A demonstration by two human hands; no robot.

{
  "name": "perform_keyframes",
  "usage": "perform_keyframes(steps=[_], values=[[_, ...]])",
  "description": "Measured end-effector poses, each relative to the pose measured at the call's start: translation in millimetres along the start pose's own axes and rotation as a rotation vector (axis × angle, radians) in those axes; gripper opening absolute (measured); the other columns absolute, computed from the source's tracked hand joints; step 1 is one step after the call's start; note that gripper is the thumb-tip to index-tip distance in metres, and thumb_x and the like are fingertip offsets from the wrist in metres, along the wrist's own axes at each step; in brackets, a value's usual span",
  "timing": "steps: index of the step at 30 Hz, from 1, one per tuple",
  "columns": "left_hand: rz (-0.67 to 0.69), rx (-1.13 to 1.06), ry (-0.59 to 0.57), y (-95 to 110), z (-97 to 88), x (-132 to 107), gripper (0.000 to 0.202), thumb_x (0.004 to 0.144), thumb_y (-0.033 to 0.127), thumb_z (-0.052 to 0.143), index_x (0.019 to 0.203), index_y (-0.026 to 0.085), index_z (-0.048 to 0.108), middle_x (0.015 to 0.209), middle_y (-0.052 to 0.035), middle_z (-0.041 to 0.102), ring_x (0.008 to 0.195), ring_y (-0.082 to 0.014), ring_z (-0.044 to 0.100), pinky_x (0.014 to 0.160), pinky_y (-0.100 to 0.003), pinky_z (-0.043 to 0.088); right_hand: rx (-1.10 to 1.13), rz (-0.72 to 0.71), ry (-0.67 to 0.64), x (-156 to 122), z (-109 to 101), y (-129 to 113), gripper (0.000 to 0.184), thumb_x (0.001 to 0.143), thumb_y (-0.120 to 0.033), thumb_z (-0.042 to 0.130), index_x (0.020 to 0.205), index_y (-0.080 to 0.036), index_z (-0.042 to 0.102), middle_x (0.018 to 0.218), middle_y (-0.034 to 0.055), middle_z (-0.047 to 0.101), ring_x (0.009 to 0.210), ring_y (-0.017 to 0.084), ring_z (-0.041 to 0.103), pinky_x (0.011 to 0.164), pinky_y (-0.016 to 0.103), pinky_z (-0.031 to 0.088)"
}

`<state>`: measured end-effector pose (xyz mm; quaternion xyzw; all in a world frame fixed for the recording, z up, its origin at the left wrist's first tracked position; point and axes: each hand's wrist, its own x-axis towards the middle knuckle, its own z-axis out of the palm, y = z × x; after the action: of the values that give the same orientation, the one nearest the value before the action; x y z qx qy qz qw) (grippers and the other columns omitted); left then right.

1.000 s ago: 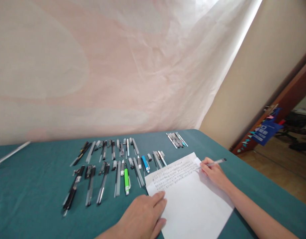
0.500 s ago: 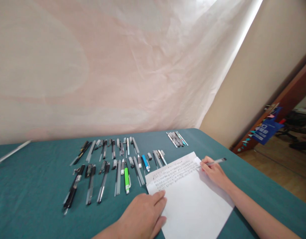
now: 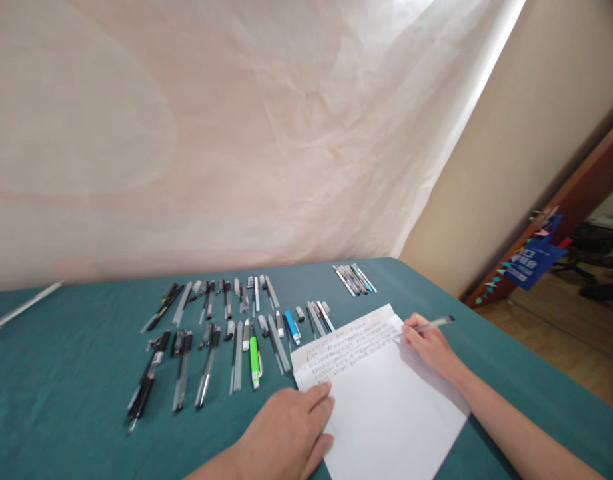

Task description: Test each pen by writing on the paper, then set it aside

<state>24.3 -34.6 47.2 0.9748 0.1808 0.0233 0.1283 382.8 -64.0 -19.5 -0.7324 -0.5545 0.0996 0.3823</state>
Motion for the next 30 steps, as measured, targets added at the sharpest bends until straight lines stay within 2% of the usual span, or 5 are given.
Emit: perform_keyframes(steps=[19, 30], values=[[0.004, -0.001, -0.012, -0.6, 0.0, -0.1, 0.034, 0.088, 0.030, 0.041, 0.120, 0.021, 0.047, 0.131, -0.0078, 0.048, 0.095, -0.0255, 0.058, 0.082, -0.039, 0.048, -0.004, -0.002, 0.018, -1.3, -1.9, -5.2, 0.024, 0.081, -0.033, 0.044, 0.061, -0.020, 0.048, 0.053, -0.0043, 0.045, 0.050, 0.012, 0.042, 0.049, 0.023, 0.032], [-0.016, -0.020, 0.020, -3.9, 1.7, 0.0, 0.032, 0.088, 0.026, 0.040, 0.118, 0.020, 0.049, 0.131, -0.0080, 0.048, 0.099, -0.0269, 0.057, 0.083, -0.042, 0.046, -0.002, -0.012, 0.005, -0.8, -2.1, -3.8, 0.023, 0.080, -0.032, 0.043, 0.061, -0.020, 0.048, 0.052, -0.0043, 0.045, 0.050, 0.012, 0.042, 0.049, 0.023, 0.032]])
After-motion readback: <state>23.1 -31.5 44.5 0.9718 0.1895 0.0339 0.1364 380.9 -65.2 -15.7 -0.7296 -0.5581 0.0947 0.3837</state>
